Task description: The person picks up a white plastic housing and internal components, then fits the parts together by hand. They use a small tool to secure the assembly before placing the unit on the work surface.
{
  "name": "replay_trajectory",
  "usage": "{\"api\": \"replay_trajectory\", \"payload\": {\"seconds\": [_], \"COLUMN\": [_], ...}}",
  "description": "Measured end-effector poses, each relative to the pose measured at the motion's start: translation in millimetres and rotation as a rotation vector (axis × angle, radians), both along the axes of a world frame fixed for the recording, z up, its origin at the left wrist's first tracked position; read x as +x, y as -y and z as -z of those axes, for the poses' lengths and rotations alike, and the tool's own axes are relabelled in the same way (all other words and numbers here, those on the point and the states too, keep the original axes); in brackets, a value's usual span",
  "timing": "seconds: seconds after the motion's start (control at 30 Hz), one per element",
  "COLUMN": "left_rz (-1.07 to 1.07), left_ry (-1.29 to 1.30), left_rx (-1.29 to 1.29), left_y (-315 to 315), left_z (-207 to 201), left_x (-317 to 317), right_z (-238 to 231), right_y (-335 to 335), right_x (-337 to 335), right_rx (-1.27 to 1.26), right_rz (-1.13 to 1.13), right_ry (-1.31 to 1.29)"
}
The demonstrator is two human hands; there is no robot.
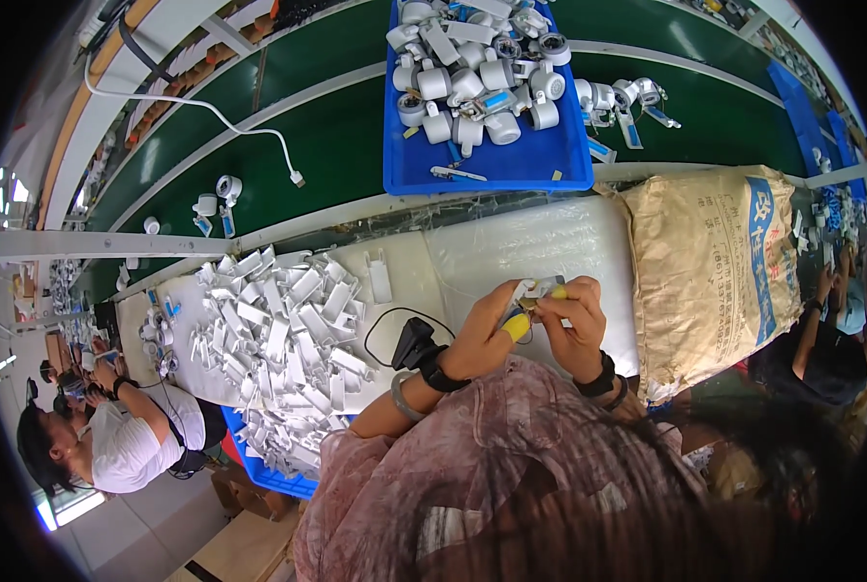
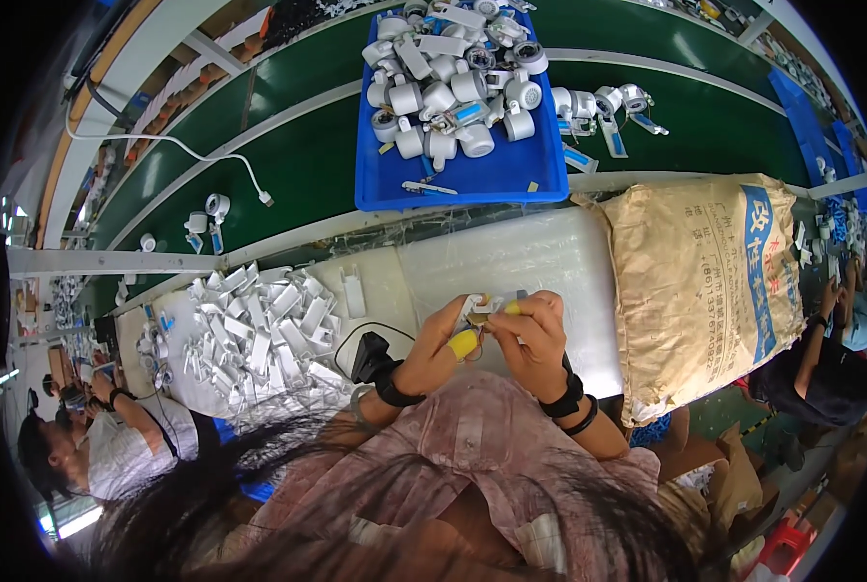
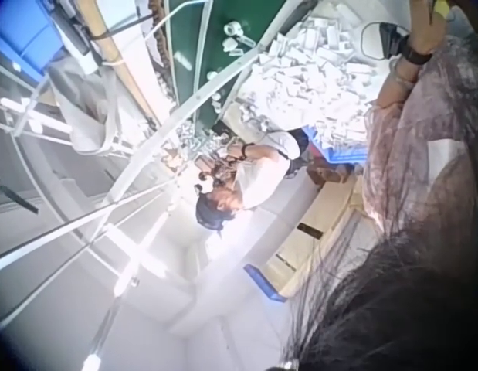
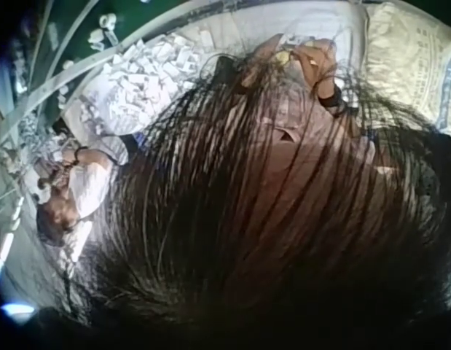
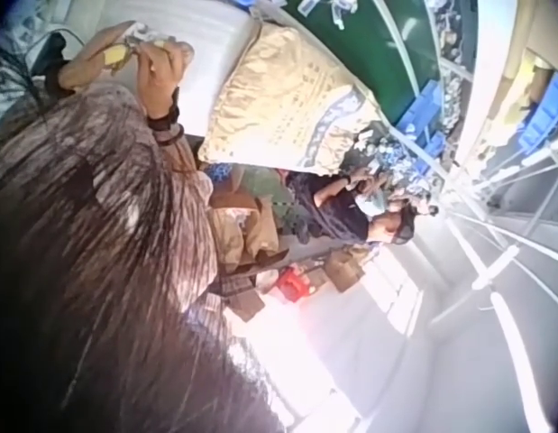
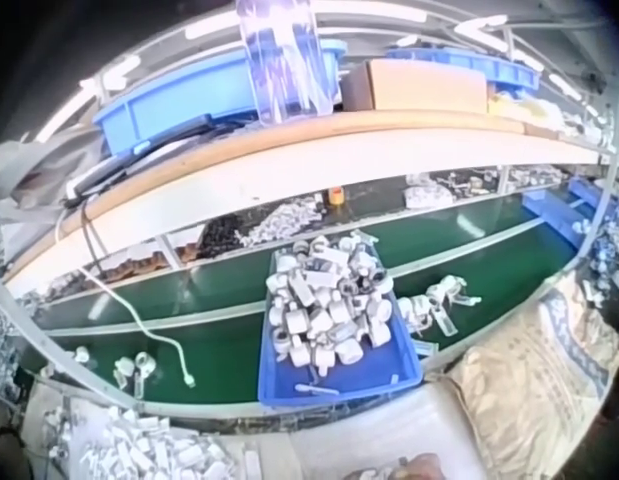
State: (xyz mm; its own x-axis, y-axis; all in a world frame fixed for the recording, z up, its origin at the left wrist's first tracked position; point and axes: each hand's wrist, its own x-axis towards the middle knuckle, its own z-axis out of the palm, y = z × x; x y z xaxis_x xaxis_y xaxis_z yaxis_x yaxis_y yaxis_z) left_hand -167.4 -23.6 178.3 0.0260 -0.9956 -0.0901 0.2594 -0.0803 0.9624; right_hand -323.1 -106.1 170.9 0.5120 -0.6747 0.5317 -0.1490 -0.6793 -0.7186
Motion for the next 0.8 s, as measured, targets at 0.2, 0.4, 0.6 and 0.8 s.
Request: {"api": "replay_trajectory", "payload": {"seconds": [0.2,0.4,0.6,0.8], "left_rz": [-0.026,-0.057,-0.117,-0.189], "left_ry": [0.014,0.1,0.14,0.478], "left_rx": [0.162,0.114,0.073,-0.117], "left_y": [-0.3,-2.8,-6.2,-5.6], "left_z": [-7.1,0.9,8.7,12.7], "left_x": [-5.0,-7.7,-12.4,-9.1], "right_z": [-5.4,-4.7,-3.0,6.7], "right_y": [0.7,1.7,-0.9,-3.7], "right_x": [-1.1,-2.1,-0.2,-2.7], "right_rx": [-0.016,-0.041,-0.087,-0.081], "right_rz": [-0.003,-0.014,-0.034,-0.134], "right_ry": [-0.053,-0.062,-0.065,-0.145]}}
